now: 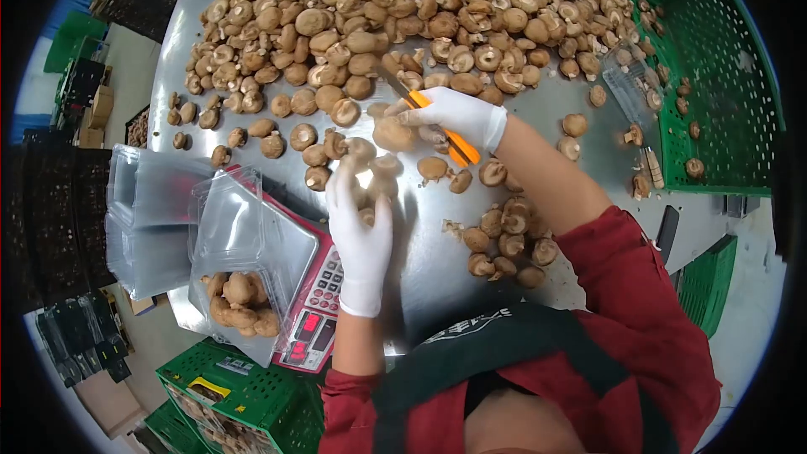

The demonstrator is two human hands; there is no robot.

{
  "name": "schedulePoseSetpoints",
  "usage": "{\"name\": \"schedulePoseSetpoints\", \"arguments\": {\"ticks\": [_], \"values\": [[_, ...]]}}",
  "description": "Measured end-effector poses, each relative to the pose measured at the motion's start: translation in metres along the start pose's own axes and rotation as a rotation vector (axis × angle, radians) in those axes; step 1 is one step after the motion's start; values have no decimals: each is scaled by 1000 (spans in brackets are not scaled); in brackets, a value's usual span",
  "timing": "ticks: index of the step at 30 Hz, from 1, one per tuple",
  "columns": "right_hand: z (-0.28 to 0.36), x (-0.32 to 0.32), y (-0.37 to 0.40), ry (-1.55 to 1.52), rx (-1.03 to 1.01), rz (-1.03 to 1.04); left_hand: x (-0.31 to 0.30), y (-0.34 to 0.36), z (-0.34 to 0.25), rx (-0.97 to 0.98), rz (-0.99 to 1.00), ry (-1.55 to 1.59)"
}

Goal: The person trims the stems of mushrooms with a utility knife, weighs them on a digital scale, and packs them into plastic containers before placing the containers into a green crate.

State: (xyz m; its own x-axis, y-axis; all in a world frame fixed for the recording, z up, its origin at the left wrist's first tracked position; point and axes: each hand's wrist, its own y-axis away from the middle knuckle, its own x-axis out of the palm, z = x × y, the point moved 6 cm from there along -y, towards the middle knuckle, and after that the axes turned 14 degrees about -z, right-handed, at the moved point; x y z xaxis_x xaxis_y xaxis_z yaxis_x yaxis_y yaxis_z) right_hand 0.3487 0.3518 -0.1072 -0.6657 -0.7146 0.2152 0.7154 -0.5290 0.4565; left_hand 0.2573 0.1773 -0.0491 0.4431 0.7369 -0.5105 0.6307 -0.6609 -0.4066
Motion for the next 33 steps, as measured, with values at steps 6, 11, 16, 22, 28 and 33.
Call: {"name": "schedulePoseSetpoints", "arguments": {"ticks": [6,11,16,22,28,33], "values": [[-25,6,29,-437,216,108,38,-15,-6,-111,159,342],[-36,0,25,101,-2,-79,44,-7,2,-432,149,629],[-2,1,61,626,-465,-374,40,4,21,-730,158,850],[11,30,95,1174,-781,-371,36,12,22,-722,183,728],[9,38,94,1256,-764,-369,33,14,21,-650,191,624],[9,-47,69,1239,-509,-764,22,24,32,-777,167,678]]}}
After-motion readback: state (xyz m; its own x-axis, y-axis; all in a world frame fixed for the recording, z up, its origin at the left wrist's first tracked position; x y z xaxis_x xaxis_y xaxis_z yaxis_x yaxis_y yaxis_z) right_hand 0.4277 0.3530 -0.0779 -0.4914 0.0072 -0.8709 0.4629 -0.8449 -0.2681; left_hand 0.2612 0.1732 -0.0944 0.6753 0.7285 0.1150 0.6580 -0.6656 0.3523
